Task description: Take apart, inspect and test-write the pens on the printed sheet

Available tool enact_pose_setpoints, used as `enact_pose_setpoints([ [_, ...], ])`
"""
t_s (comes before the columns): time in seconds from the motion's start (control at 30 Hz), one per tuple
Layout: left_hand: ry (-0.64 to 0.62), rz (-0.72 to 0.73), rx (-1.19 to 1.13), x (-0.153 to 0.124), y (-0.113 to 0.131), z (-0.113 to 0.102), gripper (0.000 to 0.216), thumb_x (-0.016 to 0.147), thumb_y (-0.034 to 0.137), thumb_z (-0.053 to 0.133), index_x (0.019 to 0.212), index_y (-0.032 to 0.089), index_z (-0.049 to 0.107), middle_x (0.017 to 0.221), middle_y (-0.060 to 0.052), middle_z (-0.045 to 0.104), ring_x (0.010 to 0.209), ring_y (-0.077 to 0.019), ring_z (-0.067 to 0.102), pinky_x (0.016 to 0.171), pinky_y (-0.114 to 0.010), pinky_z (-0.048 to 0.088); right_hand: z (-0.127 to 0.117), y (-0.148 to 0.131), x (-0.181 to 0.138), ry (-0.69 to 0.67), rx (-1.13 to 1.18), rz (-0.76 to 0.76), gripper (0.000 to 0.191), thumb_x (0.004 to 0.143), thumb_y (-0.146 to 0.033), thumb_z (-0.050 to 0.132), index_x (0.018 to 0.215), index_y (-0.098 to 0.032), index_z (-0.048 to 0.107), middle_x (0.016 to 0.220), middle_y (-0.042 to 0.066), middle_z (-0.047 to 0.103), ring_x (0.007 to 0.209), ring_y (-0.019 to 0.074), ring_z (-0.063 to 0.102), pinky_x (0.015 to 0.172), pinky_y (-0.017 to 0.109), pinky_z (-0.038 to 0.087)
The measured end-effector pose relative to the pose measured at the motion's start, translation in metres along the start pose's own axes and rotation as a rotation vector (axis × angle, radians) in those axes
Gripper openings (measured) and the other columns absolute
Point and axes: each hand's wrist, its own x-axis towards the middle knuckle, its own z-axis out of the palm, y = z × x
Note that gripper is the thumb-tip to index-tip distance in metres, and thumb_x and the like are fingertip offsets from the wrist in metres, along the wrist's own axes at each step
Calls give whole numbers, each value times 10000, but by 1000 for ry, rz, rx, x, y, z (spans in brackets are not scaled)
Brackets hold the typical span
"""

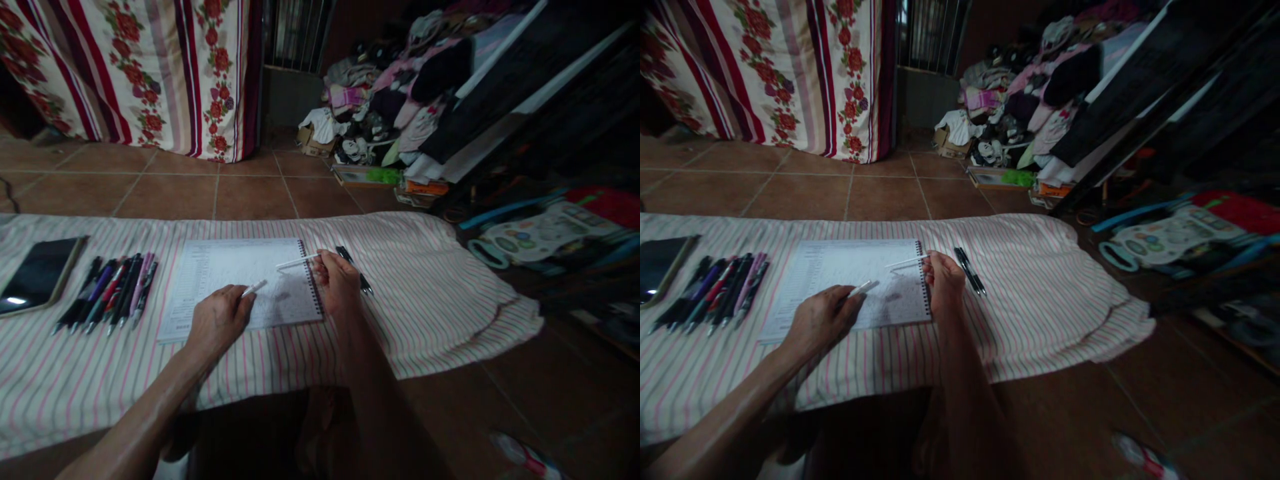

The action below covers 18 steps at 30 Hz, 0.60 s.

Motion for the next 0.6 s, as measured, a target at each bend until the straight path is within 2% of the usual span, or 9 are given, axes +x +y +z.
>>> enact_pose_setpoints([
  [0.1,0,-6,6,0,-2,0,307,884,357,353,929,193,608,846,-37,670,785,-182,618,616,-261,381,0,-1,1,59,50,44,228,604,-296,688,772,-147,645,653,-9,645,556,69,599,440,130,425],
  [0.23,2,-16,18,0,-2,-1,307,883,351,352,939,194,610,844,-37,670,783,-179,615,615,-260,378,2,0,2,66,58,22,226,607,-266,694,779,-133,635,677,9,662,623,115,653,512,164,501],
  [0.6,-1,-18,20,-1,0,-5,325,886,357,338,938,192,613,826,-37,664,766,-174,606,598,-258,366,2,8,3,56,83,-29,200,637,-250,680,794,-138,625,716,30,671,703,153,676,650,224,568],
])
